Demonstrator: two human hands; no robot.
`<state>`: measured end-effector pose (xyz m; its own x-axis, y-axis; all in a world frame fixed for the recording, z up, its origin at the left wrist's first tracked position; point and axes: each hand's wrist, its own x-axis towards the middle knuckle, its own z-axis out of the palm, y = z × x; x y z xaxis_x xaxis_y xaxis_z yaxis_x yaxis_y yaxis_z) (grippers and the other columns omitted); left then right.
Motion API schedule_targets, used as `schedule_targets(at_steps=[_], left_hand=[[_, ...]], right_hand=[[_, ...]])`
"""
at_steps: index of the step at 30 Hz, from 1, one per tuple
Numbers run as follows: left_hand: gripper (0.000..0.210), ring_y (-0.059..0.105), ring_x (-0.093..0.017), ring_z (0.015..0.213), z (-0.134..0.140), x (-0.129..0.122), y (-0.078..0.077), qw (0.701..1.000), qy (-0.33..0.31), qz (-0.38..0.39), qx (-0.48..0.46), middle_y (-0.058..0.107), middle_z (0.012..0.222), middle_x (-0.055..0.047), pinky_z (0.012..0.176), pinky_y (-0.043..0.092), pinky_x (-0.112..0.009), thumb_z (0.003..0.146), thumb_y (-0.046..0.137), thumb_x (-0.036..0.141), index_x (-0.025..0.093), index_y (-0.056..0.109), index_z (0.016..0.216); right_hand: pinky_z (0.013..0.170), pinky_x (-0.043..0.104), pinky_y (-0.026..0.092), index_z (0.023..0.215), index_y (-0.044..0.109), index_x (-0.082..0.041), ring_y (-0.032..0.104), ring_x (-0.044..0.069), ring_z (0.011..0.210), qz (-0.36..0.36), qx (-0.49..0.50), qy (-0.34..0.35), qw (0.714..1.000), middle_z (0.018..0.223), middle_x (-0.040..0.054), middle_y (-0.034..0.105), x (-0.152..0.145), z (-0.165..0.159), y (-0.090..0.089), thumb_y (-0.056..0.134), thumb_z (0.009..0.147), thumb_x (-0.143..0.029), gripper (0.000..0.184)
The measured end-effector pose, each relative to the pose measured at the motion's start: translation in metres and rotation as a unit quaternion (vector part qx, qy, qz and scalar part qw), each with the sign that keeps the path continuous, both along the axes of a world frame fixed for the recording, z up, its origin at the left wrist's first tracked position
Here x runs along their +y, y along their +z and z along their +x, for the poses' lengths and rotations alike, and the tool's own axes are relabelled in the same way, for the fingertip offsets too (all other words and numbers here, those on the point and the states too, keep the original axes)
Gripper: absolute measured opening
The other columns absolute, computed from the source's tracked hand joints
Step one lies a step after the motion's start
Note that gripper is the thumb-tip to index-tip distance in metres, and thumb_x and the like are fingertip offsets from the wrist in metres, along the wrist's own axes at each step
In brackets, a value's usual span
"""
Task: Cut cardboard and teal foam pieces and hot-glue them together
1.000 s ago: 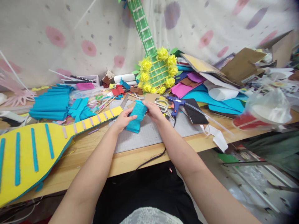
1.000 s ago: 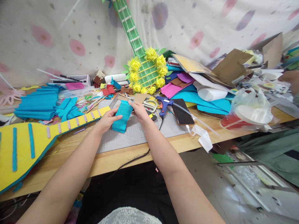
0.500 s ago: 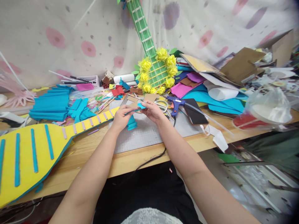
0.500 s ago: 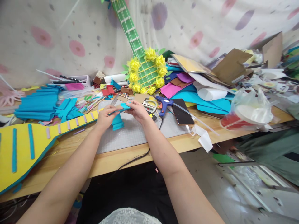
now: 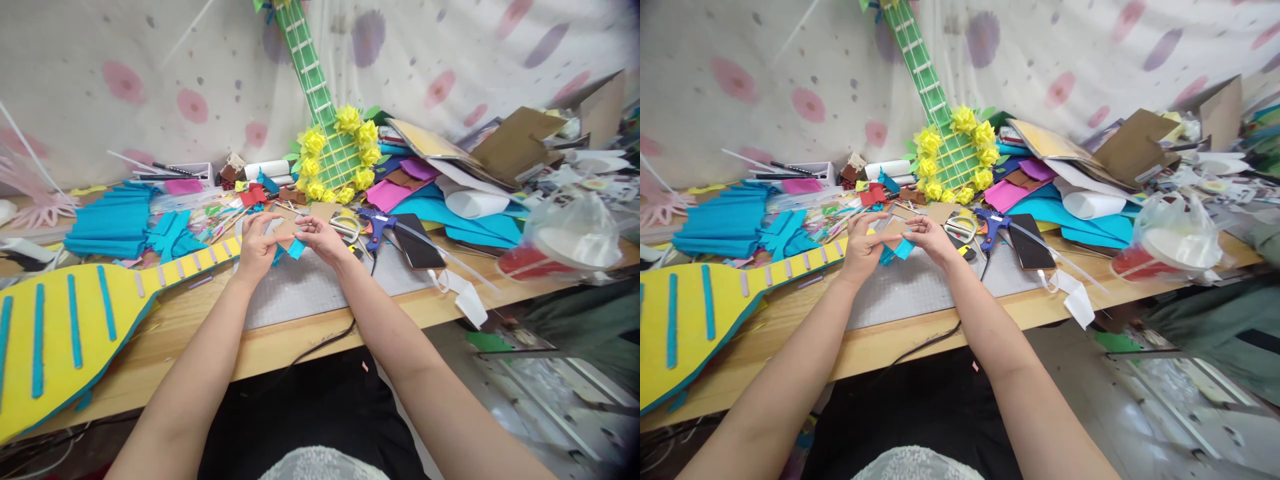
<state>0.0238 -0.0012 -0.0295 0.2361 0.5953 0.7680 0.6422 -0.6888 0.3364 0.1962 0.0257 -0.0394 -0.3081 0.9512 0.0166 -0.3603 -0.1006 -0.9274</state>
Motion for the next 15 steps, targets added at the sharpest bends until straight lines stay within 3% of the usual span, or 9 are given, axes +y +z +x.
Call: schedule_targets(at_steps=[4, 7, 9, 11, 13, 15], left_hand=[[0.041, 0.041, -0.024, 0.119, 0.006, -0.006, -0.001, 0.990, 0.107, -0.009, -0.088, 0.049, 0.124, -0.008, 0.103, 0.030, -0.045, 0.072, 0.050, 0.007, 0.024, 0.063, 0.107], [0.029, 0.055, -0.022, 0.098, 0.012, -0.012, -0.003, 0.969, 0.161, -0.043, -0.181, 0.059, 0.103, -0.009, 0.090, 0.042, -0.038, 0.071, 0.051, 0.012, 0.017, 0.061, 0.098], [0.013, 0.059, -0.018, 0.073, 0.017, -0.013, -0.007, 0.961, 0.136, -0.147, -0.192, 0.062, 0.078, -0.005, 0.073, 0.047, -0.032, 0.075, 0.050, 0.019, 0.018, 0.061, 0.081], [0.022, 0.058, -0.017, 0.059, 0.023, -0.012, -0.013, 0.938, 0.083, -0.286, -0.175, 0.061, 0.061, -0.002, 0.062, 0.046, -0.029, 0.080, 0.048, 0.032, 0.019, 0.060, 0.067], [0.035, 0.062, -0.019, 0.062, 0.030, -0.009, -0.019, 0.904, 0.030, -0.378, -0.198, 0.062, 0.059, -0.004, 0.062, 0.047, -0.030, 0.082, 0.048, 0.046, 0.018, 0.061, 0.065], [0.040, 0.065, -0.022, 0.076, 0.035, -0.004, -0.023, 0.871, -0.029, -0.396, -0.289, 0.067, 0.069, -0.006, 0.069, 0.049, -0.031, 0.080, 0.049, 0.054, 0.017, 0.064, 0.074]], right_hand=[[0.058, 0.022, 0.045, 0.080, 0.056, -0.020, 0.057, 0.008, 0.061, 0.016, 0.014, -0.069, 0.997, 0.067, -0.0056, 0.060, 0.004, -0.004, -0.003, 0.082, 0.046, -0.030, 0.044], [0.056, 0.022, 0.045, 0.080, 0.055, -0.020, 0.057, 0.009, 0.061, 0.028, 0.027, -0.106, 0.994, 0.069, -0.0051, 0.061, 0.007, -0.005, -0.004, 0.082, 0.045, -0.032, 0.046], [0.058, 0.022, 0.045, 0.080, 0.054, -0.021, 0.058, 0.009, 0.063, 0.035, 0.036, -0.125, 0.991, 0.070, -0.0050, 0.062, 0.008, -0.005, -0.004, 0.083, 0.044, -0.033, 0.047], [0.060, 0.022, 0.046, 0.081, 0.054, -0.021, 0.058, 0.009, 0.064, 0.040, 0.043, -0.136, 0.989, 0.071, -0.0049, 0.062, 0.009, -0.004, -0.005, 0.083, 0.044, -0.034, 0.049], [0.060, 0.023, 0.046, 0.081, 0.053, -0.021, 0.058, 0.009, 0.064, 0.039, 0.040, -0.135, 0.989, 0.072, -0.0044, 0.062, 0.008, -0.004, -0.005, 0.082, 0.045, -0.035, 0.049], [0.059, 0.023, 0.046, 0.082, 0.054, -0.021, 0.057, 0.009, 0.064, 0.042, 0.024, -0.130, 0.990, 0.073, -0.0044, 0.061, 0.007, -0.006, -0.005, 0.082, 0.046, -0.035, 0.048]])
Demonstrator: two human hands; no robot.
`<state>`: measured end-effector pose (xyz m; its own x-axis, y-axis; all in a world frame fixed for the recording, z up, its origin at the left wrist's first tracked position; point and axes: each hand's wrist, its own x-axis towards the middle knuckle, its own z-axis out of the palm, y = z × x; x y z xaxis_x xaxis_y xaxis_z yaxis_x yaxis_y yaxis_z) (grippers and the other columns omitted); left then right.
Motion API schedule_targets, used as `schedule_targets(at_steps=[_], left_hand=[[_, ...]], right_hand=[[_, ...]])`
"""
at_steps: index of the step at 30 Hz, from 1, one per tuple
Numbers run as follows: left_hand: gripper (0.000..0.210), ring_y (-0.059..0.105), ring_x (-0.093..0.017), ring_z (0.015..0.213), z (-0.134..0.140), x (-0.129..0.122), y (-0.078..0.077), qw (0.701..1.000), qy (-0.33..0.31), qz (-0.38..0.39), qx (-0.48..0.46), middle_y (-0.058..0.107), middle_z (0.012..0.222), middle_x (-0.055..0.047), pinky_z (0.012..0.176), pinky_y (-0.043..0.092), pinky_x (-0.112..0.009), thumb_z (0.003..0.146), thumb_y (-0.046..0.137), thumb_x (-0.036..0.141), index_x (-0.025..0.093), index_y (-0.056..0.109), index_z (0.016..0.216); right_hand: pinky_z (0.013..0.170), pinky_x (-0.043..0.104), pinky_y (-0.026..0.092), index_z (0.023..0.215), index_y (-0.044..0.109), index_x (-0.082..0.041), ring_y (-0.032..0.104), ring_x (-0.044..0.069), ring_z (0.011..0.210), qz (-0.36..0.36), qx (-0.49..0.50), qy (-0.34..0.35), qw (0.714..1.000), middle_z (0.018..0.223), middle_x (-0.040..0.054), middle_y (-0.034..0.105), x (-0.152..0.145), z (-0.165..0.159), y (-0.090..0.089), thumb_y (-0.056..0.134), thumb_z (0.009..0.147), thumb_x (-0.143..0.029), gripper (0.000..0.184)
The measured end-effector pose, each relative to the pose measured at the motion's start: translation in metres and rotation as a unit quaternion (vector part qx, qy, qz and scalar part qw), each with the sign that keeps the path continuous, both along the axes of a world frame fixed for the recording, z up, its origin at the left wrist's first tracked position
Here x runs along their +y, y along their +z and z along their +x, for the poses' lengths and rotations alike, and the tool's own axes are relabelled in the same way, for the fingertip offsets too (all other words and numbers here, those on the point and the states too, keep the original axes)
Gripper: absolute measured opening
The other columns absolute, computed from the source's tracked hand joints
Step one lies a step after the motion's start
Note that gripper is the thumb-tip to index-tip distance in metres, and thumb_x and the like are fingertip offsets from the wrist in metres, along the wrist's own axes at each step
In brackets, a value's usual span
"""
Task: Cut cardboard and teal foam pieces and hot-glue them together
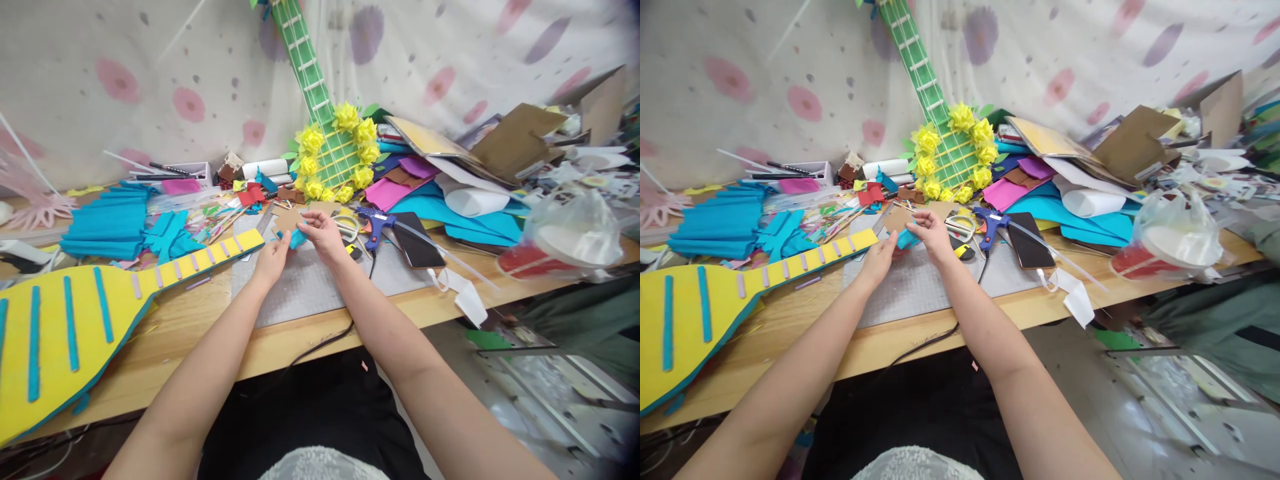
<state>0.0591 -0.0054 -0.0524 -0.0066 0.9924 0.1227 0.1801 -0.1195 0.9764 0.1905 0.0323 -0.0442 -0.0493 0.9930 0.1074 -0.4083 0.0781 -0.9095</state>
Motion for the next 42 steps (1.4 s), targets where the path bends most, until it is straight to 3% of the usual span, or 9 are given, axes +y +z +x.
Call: schedule_targets(at_steps=[4, 7, 13, 22, 30, 34, 37, 42], left_hand=[[0.041, 0.064, -0.022, 0.093, 0.003, 0.006, 0.001, 0.976, 0.007, 0.001, -0.219, 0.070, 0.094, -0.006, 0.080, 0.050, -0.033, 0.071, 0.063, 0.050, 0.017, 0.062, 0.096], [0.038, 0.063, -0.022, 0.097, 0.000, 0.007, 0.006, 0.959, 0.007, 0.003, -0.282, 0.070, 0.099, -0.006, 0.084, 0.050, -0.034, 0.066, 0.070, 0.039, 0.018, 0.061, 0.097], [0.033, 0.064, -0.022, 0.095, -0.007, 0.007, 0.008, 0.957, -0.009, -0.001, -0.290, 0.070, 0.097, -0.005, 0.083, 0.050, -0.036, 0.066, 0.069, 0.029, 0.018, 0.060, 0.095], [0.031, 0.063, -0.023, 0.099, -0.016, 0.007, 0.015, 0.962, -0.060, -0.032, -0.263, 0.070, 0.097, -0.005, 0.084, 0.050, -0.038, 0.064, 0.067, 0.023, 0.019, 0.058, 0.093], [0.044, 0.066, -0.021, 0.086, -0.018, 0.005, 0.016, 0.964, -0.053, -0.053, -0.257, 0.070, 0.090, -0.004, 0.079, 0.052, -0.036, 0.059, 0.070, 0.017, 0.019, 0.053, 0.099], [0.058, 0.066, -0.018, 0.081, -0.020, 0.008, 0.011, 0.968, -0.024, -0.035, -0.249, 0.070, 0.093, -0.004, 0.077, 0.052, -0.031, 0.054, 0.073, 0.014, 0.019, 0.050, 0.107], [0.064, 0.066, -0.016, 0.081, -0.020, 0.010, 0.011, 0.967, -0.003, -0.021, -0.255, 0.069, 0.097, -0.003, 0.074, 0.053, -0.028, 0.053, 0.076, 0.015, 0.020, 0.050, 0.111], [0.037, 0.067, -0.018, 0.083, -0.019, 0.009, 0.015, 0.951, -0.035, -0.108, -0.289, 0.070, 0.094, -0.007, 0.073, 0.055, -0.029, 0.067, 0.071, 0.031, 0.016, 0.060, 0.099]], right_hand=[[0.060, 0.023, 0.046, 0.082, 0.054, -0.020, 0.055, 0.008, 0.063, 0.011, -0.040, 0.015, 0.999, 0.072, -0.0050, 0.059, -0.005, -0.005, 0.000, 0.080, 0.047, -0.033, 0.045], [0.062, 0.024, 0.046, 0.082, 0.053, -0.021, 0.056, 0.010, 0.066, 0.007, -0.068, 0.031, 0.997, 0.072, -0.0045, 0.060, -0.007, -0.009, -0.002, 0.079, 0.046, -0.031, 0.045], [0.060, 0.024, 0.044, 0.088, 0.051, -0.021, 0.055, 0.011, 0.064, -0.018, -0.105, 0.078, 0.991, 0.066, -0.0055, 0.058, -0.011, -0.009, -0.001, 0.075, 0.051, -0.028, 0.045], [0.053, 0.020, 0.042, 0.085, 0.055, -0.023, 0.052, 0.010, 0.064, -0.014, -0.126, 0.065, 0.990, 0.070, -0.0049, 0.055, -0.013, -0.006, 0.003, 0.068, 0.062, -0.039, 0.031], [0.047, 0.019, 0.042, 0.092, 0.053, -0.023, 0.053, 0.010, 0.062, -0.027, -0.149, 0.114, 0.982, 0.067, -0.0061, 0.051, -0.017, -0.002, 0.012, 0.072, 0.060, -0.031, 0.038], [0.050, 0.021, 0.046, 0.101, 0.048, -0.024, 0.058, 0.012, 0.066, -0.039, -0.142, 0.128, 0.981, 0.075, -0.0048, 0.057, -0.018, 0.000, 0.012, 0.076, 0.056, -0.026, 0.053], [0.050, 0.023, 0.047, 0.104, 0.046, -0.023, 0.059, 0.012, 0.061, -0.053, -0.150, 0.138, 0.978, 0.066, -0.0068, 0.056, -0.015, -0.001, 0.008, 0.077, 0.053, -0.022, 0.060], [0.049, 0.023, 0.047, 0.095, 0.048, -0.022, 0.055, 0.011, 0.056, -0.033, -0.130, 0.060, 0.989, 0.058, -0.0086, 0.051, -0.008, -0.003, 0.001, 0.073, 0.057, -0.031, 0.046]])
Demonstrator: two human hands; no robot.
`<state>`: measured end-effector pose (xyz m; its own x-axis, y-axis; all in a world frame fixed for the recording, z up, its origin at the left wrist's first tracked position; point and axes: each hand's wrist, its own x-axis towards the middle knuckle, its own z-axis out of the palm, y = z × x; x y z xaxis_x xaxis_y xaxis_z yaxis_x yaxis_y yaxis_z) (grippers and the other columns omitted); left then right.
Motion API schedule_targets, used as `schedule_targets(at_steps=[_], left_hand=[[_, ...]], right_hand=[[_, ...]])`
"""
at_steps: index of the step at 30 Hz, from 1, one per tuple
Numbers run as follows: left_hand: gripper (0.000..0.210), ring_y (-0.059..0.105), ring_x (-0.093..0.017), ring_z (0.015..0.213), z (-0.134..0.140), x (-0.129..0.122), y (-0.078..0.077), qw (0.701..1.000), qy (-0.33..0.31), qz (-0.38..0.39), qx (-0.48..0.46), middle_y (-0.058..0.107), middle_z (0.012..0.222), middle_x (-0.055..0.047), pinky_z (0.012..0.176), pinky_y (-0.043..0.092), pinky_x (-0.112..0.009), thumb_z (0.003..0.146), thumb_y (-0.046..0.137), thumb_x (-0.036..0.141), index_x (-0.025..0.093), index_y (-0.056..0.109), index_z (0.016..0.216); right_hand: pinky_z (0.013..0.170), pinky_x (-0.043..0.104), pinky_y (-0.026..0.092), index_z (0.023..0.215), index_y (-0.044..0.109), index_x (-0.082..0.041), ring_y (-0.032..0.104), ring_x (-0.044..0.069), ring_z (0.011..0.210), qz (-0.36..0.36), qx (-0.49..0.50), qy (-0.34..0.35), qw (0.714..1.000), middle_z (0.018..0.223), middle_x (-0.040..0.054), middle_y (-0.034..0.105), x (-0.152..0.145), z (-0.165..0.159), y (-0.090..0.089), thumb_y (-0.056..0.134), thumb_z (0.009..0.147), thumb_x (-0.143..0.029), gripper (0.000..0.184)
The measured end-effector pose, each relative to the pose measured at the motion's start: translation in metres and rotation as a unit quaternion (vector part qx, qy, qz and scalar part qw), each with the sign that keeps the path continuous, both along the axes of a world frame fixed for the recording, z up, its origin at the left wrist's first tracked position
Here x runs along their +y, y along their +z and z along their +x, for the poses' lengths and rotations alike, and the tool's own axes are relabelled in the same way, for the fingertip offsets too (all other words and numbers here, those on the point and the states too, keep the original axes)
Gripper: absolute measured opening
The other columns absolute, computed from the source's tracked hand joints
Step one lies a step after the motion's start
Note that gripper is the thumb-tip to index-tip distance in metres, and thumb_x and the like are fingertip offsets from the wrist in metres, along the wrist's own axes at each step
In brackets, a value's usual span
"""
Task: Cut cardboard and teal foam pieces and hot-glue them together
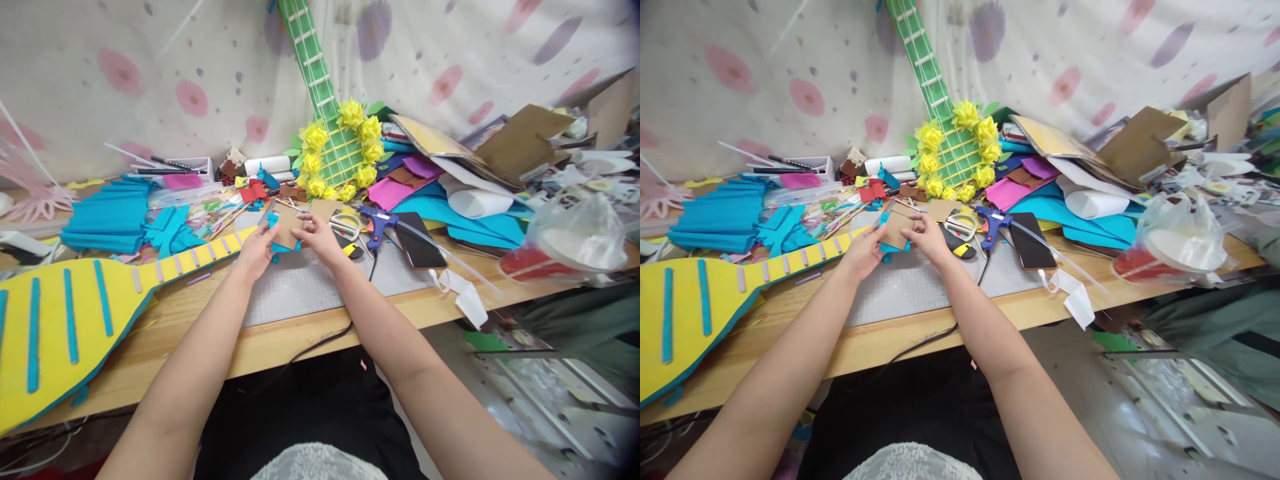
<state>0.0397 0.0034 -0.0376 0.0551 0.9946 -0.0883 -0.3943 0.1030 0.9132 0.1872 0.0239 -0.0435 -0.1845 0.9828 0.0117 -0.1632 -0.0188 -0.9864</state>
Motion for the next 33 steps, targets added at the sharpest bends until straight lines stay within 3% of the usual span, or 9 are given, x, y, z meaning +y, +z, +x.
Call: schedule_targets(at_steps=[3, 10, 14, 17, 22, 29, 33], left_hand=[[0.032, 0.067, -0.020, 0.079, 0.001, -0.002, 0.001, 0.998, -0.026, -0.054, 0.032, 0.071, 0.084, -0.009, 0.071, 0.056, -0.032, 0.073, 0.066, 0.040, 0.014, 0.064, 0.091], [0.030, 0.062, -0.016, 0.049, 0.000, -0.003, -0.002, 0.983, 0.012, -0.029, 0.182, 0.068, 0.070, -0.006, 0.056, 0.055, -0.033, 0.068, 0.071, 0.039, 0.013, 0.065, 0.081], [0.028, 0.063, -0.018, 0.058, -0.002, 0.000, -0.007, 0.980, 0.014, -0.003, 0.201, 0.068, 0.067, -0.006, 0.054, 0.053, -0.030, 0.065, 0.072, 0.039, 0.013, 0.067, 0.075], [0.024, 0.064, -0.017, 0.064, -0.003, 0.001, -0.008, 0.984, 0.002, 0.021, 0.177, 0.070, 0.071, -0.005, 0.057, 0.053, -0.026, 0.061, 0.075, 0.029, 0.014, 0.067, 0.078], [0.037, 0.066, -0.018, 0.067, -0.003, -0.001, -0.007, 0.986, -0.042, 0.001, 0.160, 0.070, 0.072, -0.003, 0.064, 0.055, -0.031, 0.055, 0.074, 0.012, 0.014, 0.064, 0.090], [0.036, 0.065, -0.018, 0.063, -0.001, 0.005, -0.019, 0.983, -0.020, -0.020, 0.184, 0.068, 0.072, -0.003, 0.066, 0.055, -0.034, 0.058, 0.069, 0.007, 0.015, 0.061, 0.093], [0.055, 0.065, -0.017, 0.066, 0.000, 0.005, -0.024, 0.969, -0.034, -0.002, 0.245, 0.068, 0.090, -0.007, 0.065, 0.054, -0.034, 0.066, 0.063, 0.008, 0.016, 0.051, 0.119]], right_hand=[[0.052, 0.024, 0.049, 0.096, 0.047, -0.024, 0.057, 0.012, 0.063, 0.006, 0.030, -0.028, 0.999, 0.068, -0.0067, 0.054, 0.003, 0.000, -0.001, 0.072, 0.058, -0.034, 0.047], [0.053, 0.025, 0.048, 0.099, 0.046, -0.024, 0.057, 0.012, 0.063, 0.016, 0.014, -0.013, 1.000, 0.071, -0.0059, 0.055, 0.005, 0.001, -0.006, 0.071, 0.058, -0.033, 0.049], [0.055, 0.026, 0.049, 0.100, 0.046, -0.025, 0.058, 0.013, 0.065, 0.027, 0.021, -0.007, 0.999, 0.069, -0.0061, 0.056, 0.006, 0.003, -0.007, 0.071, 0.057, -0.030, 0.050], [0.057, 0.027, 0.051, 0.099, 0.045, -0.025, 0.058, 0.013, 0.064, 0.026, 0.019, 0.007, 0.999, 0.068, -0.0070, 0.057, 0.007, 0.005, -0.007, 0.071, 0.055, -0.025, 0.051], [0.059, 0.029, 0.052, 0.100, 0.045, -0.025, 0.060, 0.014, 0.066, 0.013, -0.019, 0.009, 1.000, 0.067, -0.0067, 0.058, 0.007, 0.005, -0.009, 0.068, 0.057, -0.020, 0.048], [0.058, 0.030, 0.052, 0.094, 0.049, -0.023, 0.061, 0.015, 0.065, -0.008, -0.068, -0.102, 0.992, 0.069, -0.0038, 0.059, 0.016, 0.011, -0.013, 0.065, 0.062, -0.020, 0.036], [0.058, 0.029, 0.051, 0.091, 0.048, -0.021, 0.060, 0.015, 0.068, 0.014, -0.107, -0.221, 0.969, 0.072, -0.0020, 0.056, 0.022, 0.023, -0.008, 0.058, 0.068, -0.022, 0.025]])
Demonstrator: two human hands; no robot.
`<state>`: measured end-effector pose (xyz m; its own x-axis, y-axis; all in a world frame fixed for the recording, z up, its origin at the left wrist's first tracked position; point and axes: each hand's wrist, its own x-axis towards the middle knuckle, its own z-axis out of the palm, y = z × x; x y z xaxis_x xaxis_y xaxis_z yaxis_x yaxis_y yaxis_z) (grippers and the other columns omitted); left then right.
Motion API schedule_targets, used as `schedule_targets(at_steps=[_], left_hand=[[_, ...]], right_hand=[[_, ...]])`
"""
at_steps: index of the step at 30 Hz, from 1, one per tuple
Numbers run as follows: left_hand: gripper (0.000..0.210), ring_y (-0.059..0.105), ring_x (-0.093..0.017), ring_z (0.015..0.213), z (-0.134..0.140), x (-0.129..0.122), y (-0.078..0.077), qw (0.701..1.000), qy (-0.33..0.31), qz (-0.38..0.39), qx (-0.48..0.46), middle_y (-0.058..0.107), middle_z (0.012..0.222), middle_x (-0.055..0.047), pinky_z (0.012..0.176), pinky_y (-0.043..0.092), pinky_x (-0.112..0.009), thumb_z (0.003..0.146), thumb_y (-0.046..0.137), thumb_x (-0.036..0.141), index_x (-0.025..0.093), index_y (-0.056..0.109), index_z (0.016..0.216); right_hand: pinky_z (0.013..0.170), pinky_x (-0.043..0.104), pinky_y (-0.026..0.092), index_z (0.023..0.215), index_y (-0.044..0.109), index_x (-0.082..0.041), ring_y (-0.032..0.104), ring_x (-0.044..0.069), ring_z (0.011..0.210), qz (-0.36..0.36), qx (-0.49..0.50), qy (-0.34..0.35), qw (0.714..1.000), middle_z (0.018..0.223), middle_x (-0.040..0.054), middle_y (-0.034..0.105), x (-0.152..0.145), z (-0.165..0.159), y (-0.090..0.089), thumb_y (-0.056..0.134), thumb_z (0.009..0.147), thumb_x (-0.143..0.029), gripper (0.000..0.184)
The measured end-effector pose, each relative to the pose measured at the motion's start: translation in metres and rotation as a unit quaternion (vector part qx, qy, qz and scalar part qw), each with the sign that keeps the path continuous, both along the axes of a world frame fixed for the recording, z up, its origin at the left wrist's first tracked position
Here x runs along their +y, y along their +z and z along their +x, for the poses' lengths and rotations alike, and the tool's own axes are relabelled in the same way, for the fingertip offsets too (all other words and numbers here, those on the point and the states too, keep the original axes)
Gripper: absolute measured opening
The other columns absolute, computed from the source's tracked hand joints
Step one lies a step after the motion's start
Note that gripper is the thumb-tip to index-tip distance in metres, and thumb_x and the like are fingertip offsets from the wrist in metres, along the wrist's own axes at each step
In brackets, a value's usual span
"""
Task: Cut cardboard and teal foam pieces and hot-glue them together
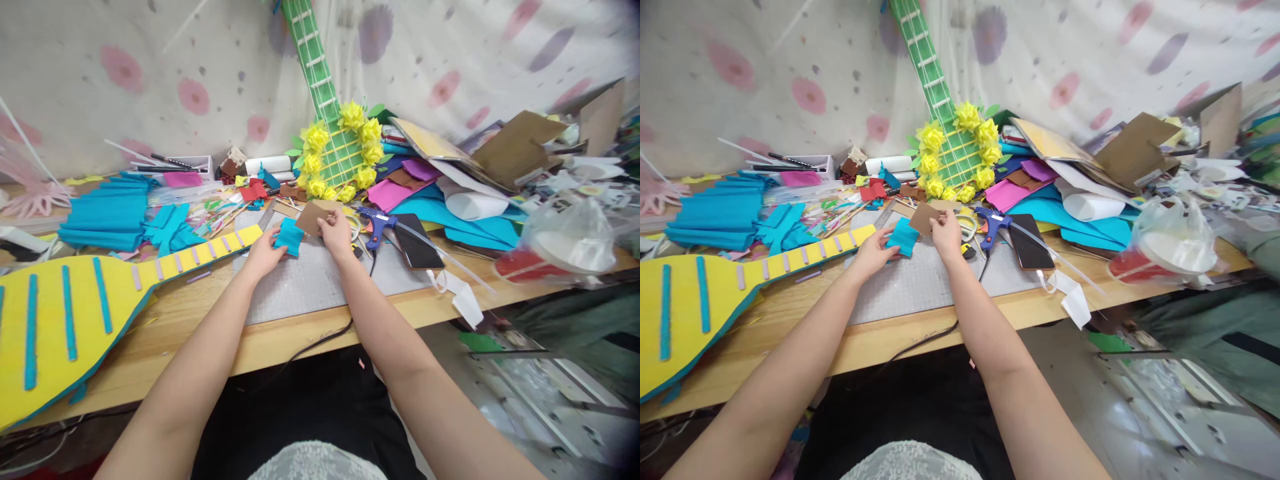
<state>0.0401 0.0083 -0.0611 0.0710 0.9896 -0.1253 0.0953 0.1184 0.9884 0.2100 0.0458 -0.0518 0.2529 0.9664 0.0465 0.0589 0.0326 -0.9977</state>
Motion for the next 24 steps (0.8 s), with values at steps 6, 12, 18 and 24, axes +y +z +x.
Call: schedule_targets(at_steps=[6, 12, 18, 24], left_hand=[[0.041, 0.060, -0.024, 0.093, -0.004, -0.013, 0.019, 0.926, 0.115, 0.190, 0.306, 0.056, 0.113, -0.012, 0.083, 0.046, -0.037, 0.073, 0.064, 0.032, 0.021, 0.061, 0.112], [0.025, 0.059, -0.017, 0.075, -0.004, -0.006, 0.021, 0.973, 0.136, 0.154, 0.107, 0.062, 0.087, -0.006, 0.071, 0.049, -0.029, 0.078, 0.058, 0.037, 0.016, 0.065, 0.090], [0.015, 0.063, -0.018, 0.071, 0.008, -0.003, 0.016, 0.985, 0.110, 0.030, -0.128, 0.066, 0.083, -0.005, 0.062, 0.054, -0.032, 0.079, 0.056, 0.021, 0.014, 0.060, 0.092], [0.022, 0.067, -0.018, 0.073, 0.009, -0.006, 0.024, 0.969, 0.108, 0.021, -0.220, 0.066, 0.093, -0.007, 0.068, 0.056, -0.035, 0.083, 0.048, 0.016, 0.015, 0.055, 0.103]], right_hand=[[0.057, 0.025, 0.051, 0.099, 0.047, -0.022, 0.060, 0.012, 0.069, -0.009, 0.079, 0.070, 0.994, 0.078, -0.0021, 0.057, -0.006, -0.002, 0.010, 0.055, 0.074, -0.024, 0.027], [0.054, 0.023, 0.049, 0.098, 0.049, -0.021, 0.058, 0.010, 0.059, -0.043, 0.103, 0.203, 0.973, 0.070, -0.0047, 0.058, -0.019, -0.028, 0.010, 0.062, 0.073, -0.026, 0.029], [0.056, 0.025, 0.050, 0.103, 0.049, -0.018, 0.060, 0.012, 0.061, -0.064, -0.074, 0.206, 0.974, 0.072, -0.0007, 0.060, -0.021, -0.019, 0.036, 0.059, 0.079, -0.030, 0.029], [0.076, 0.035, 0.047, 0.119, 0.047, -0.015, 0.063, 0.026, 0.091, -0.080, -0.514, -0.008, 0.854, 0.096, 0.0128, 0.066, -0.041, 0.062, 0.064, 0.056, 0.080, -0.039, 0.046]])
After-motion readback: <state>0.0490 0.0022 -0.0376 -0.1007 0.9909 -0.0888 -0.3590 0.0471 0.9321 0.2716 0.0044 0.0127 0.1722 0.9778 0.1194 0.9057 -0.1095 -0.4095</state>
